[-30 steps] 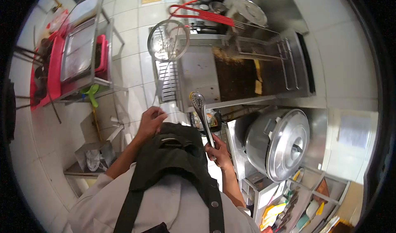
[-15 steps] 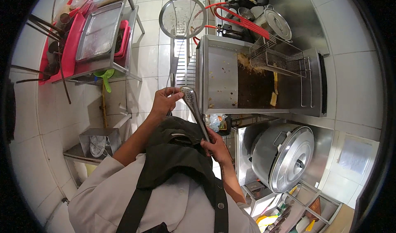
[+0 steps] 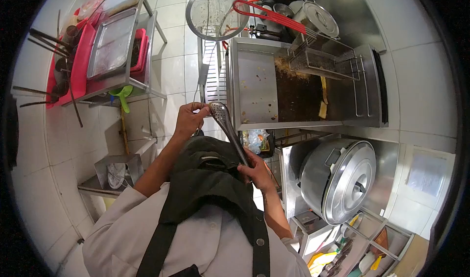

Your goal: Preparing and assembling takeout meal boxes with fried egg, cucumber, and sauce.

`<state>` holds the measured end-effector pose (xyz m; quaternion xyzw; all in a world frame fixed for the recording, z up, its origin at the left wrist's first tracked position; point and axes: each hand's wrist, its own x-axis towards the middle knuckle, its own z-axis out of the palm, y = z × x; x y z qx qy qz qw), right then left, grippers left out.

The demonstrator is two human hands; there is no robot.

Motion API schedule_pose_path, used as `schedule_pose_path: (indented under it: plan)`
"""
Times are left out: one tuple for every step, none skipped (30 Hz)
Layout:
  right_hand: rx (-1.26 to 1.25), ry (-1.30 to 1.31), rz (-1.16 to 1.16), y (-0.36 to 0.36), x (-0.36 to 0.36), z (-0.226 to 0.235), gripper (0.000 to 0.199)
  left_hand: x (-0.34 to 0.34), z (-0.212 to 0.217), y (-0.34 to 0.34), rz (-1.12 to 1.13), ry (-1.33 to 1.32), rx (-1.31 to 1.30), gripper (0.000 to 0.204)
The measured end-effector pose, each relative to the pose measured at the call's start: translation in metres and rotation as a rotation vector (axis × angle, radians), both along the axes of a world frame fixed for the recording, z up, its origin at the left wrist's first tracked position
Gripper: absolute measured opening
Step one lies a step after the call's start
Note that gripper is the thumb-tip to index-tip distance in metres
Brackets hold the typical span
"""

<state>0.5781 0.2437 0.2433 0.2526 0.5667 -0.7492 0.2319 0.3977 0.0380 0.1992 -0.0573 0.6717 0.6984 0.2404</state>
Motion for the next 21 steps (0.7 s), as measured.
schedule_pose_path:
  plan:
    - [-0.007, 0.011, 0.003, 0.003, 0.003, 0.001, 0.067, 0.001, 0.001, 0.003, -0.009, 0.000, -0.002, 0.021]
    - [-0.010, 0.011, -0.007, 0.006, 0.005, 0.002, 0.067, 0.002, 0.001, 0.006, -0.024, 0.012, -0.005, 0.021]
    - [-0.010, 0.015, -0.016, 0.009, 0.007, 0.004, 0.066, 0.003, 0.001, 0.010, -0.039, 0.023, -0.007, 0.021]
    - [-0.010, 0.020, -0.025, 0.012, 0.008, 0.005, 0.066, 0.004, 0.003, 0.013, -0.051, 0.024, -0.010, 0.021]
    - [-0.012, 0.021, -0.037, 0.015, 0.011, 0.004, 0.066, 0.006, 0.005, 0.017, -0.054, 0.029, -0.001, 0.021]
    - [0.009, 0.016, -0.028, 0.020, 0.014, 0.003, 0.066, 0.007, 0.006, 0.020, -0.056, 0.033, 0.007, 0.021]
    - [0.031, 0.011, -0.020, 0.023, 0.016, 0.004, 0.067, 0.008, 0.006, 0.024, -0.071, 0.034, 0.006, 0.021]
    - [0.030, 0.011, -0.034, 0.025, 0.017, 0.006, 0.067, 0.009, 0.006, 0.027, -0.072, 0.048, 0.003, 0.021]
    - [0.036, 0.001, -0.027, 0.028, 0.019, 0.010, 0.066, 0.010, 0.006, 0.029, -0.072, 0.063, 0.000, 0.021]
    - [0.042, -0.009, -0.019, 0.030, 0.020, 0.012, 0.066, 0.011, 0.006, 0.032, -0.084, 0.064, -0.001, 0.021]
    - [0.040, -0.008, -0.030, 0.032, 0.022, 0.011, 0.066, 0.012, 0.005, 0.035, -0.074, 0.068, -0.006, 0.021]
    - [0.069, 0.004, -0.032, 0.032, 0.024, 0.010, 0.066, 0.013, 0.003, 0.037, -0.064, 0.073, -0.011, 0.021]
    - [0.098, 0.017, -0.033, 0.033, 0.025, 0.009, 0.066, 0.014, 0.002, 0.038, -0.073, 0.073, -0.012, 0.021]
    - [0.097, 0.016, -0.041, 0.034, 0.027, 0.010, 0.066, 0.014, 0.000, 0.039, -0.081, 0.074, -0.057, 0.021]
    - [0.153, 0.030, -0.019, 0.035, 0.028, 0.010, 0.066, 0.015, -0.002, 0.040, -0.088, 0.075, -0.101, 0.021]
    - [0.210, 0.045, 0.004, 0.037, 0.030, 0.010, 0.066, 0.016, -0.002, 0.044, -0.095, 0.076, -0.102, 0.021]
    - [0.209, 0.045, -0.003, 0.039, 0.032, 0.010, 0.066, 0.018, -0.002, 0.047, -0.087, 0.080, -0.141, 0.021]
    - [0.185, 0.023, -0.006, 0.042, 0.035, 0.010, 0.066, 0.020, -0.002, 0.050, -0.080, 0.085, -0.179, 0.021]
    - [0.161, 0.002, -0.011, 0.045, 0.038, 0.010, 0.067, 0.022, 0.002, 0.054, -0.089, 0.086, -0.179, 0.021]
    - [0.162, 0.002, -0.022, 0.048, 0.043, 0.008, 0.067, 0.023, 0.008, 0.060, -0.103, 0.104, -0.164, 0.021]
    - [0.139, -0.008, -0.060, 0.050, 0.049, 0.005, 0.068, 0.025, 0.012, 0.065, -0.117, 0.122, -0.149, 0.021]
